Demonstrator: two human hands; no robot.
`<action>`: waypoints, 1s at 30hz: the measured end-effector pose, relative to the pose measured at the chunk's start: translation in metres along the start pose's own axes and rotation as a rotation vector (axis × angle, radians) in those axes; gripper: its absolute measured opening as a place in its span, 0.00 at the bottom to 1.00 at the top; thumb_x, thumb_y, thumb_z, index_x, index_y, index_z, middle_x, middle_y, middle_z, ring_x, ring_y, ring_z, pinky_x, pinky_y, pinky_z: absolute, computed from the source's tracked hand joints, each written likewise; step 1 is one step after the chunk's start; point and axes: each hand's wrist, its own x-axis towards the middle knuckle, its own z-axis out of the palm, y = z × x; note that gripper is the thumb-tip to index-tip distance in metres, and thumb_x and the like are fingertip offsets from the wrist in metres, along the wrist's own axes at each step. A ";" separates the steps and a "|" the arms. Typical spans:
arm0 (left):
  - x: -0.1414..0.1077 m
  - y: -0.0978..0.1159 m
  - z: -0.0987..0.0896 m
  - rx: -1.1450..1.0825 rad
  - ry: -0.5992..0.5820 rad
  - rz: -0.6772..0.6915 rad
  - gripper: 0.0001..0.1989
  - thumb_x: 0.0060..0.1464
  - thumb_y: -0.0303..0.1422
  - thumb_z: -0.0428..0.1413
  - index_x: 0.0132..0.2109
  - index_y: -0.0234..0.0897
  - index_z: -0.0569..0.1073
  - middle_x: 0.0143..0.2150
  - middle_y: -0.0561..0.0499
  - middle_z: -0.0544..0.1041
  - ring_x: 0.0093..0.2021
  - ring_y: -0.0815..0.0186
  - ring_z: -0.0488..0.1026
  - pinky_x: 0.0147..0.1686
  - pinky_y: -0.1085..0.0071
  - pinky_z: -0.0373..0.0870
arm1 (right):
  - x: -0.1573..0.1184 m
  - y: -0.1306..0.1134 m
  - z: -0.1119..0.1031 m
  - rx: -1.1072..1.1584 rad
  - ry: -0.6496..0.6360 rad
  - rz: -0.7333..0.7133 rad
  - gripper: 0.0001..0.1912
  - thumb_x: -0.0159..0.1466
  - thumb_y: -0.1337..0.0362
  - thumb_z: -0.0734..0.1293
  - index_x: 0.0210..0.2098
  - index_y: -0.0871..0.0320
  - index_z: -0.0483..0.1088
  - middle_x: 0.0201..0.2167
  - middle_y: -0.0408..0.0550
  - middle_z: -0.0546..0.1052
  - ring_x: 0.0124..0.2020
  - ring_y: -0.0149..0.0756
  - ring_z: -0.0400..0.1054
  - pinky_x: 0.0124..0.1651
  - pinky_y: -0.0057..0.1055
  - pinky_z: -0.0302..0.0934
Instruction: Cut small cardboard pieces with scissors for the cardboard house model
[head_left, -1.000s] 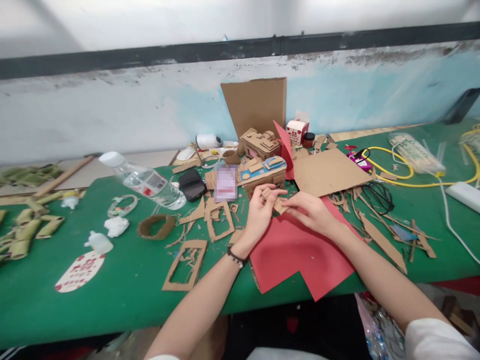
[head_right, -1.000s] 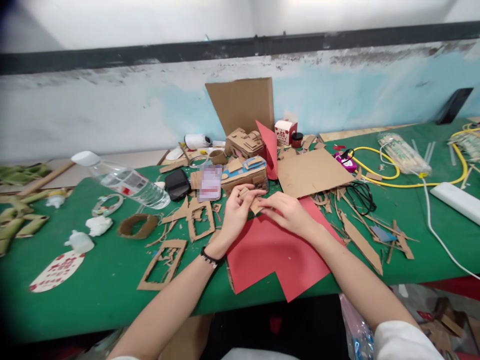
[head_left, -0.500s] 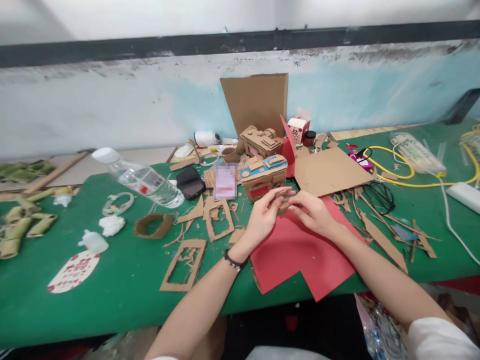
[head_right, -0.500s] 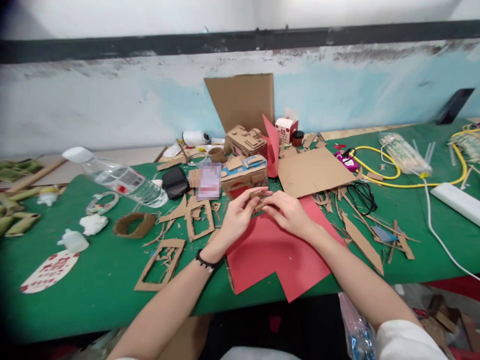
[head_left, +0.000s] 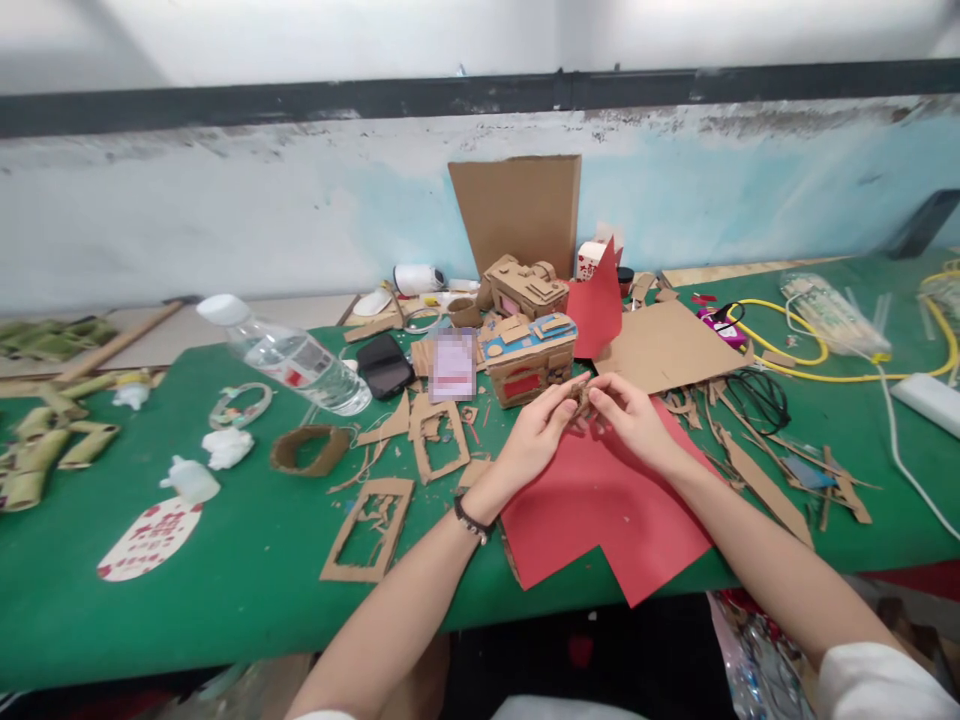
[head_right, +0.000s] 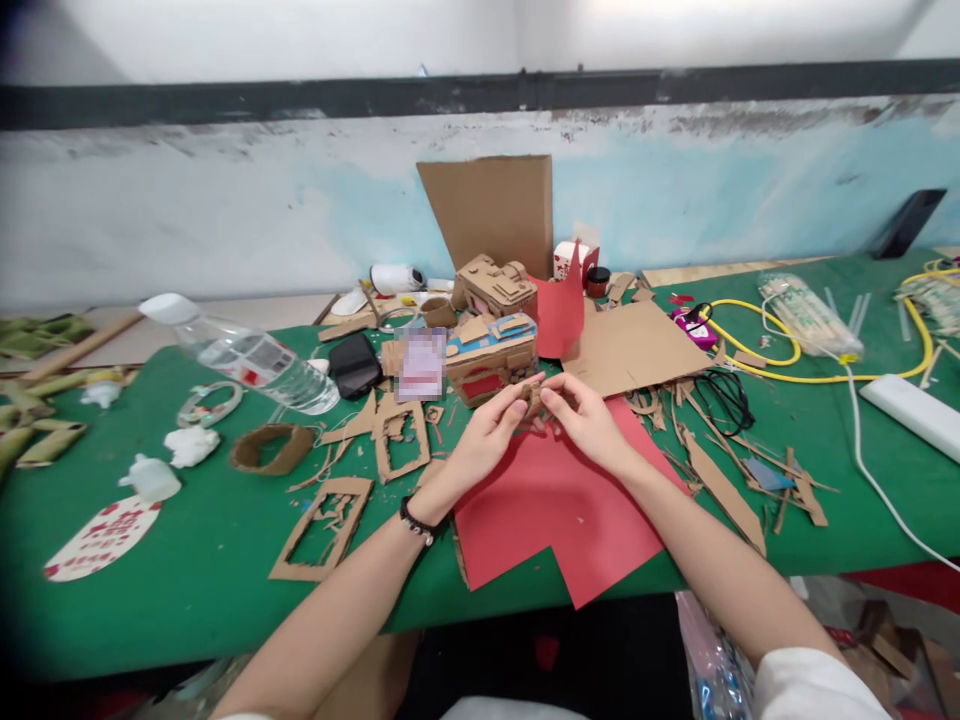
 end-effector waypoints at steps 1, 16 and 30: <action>0.000 -0.001 0.000 0.018 -0.012 0.003 0.31 0.72 0.50 0.58 0.74 0.42 0.71 0.62 0.39 0.81 0.42 0.60 0.85 0.49 0.59 0.86 | 0.001 0.001 0.000 0.036 -0.001 0.009 0.22 0.71 0.40 0.72 0.45 0.53 0.72 0.31 0.40 0.76 0.23 0.30 0.69 0.28 0.29 0.68; -0.006 -0.002 -0.010 0.827 0.110 0.358 0.15 0.70 0.45 0.60 0.45 0.38 0.81 0.34 0.49 0.84 0.32 0.65 0.80 0.36 0.73 0.74 | -0.002 0.003 -0.003 0.029 -0.143 0.143 0.20 0.74 0.43 0.69 0.40 0.53 0.69 0.29 0.39 0.74 0.23 0.30 0.67 0.26 0.27 0.65; -0.002 -0.011 -0.015 0.754 0.139 0.252 0.15 0.72 0.41 0.61 0.58 0.40 0.80 0.49 0.44 0.88 0.43 0.59 0.87 0.46 0.68 0.80 | -0.003 0.003 -0.005 -0.336 0.082 -0.251 0.15 0.74 0.51 0.72 0.57 0.49 0.77 0.53 0.52 0.79 0.44 0.41 0.79 0.36 0.34 0.77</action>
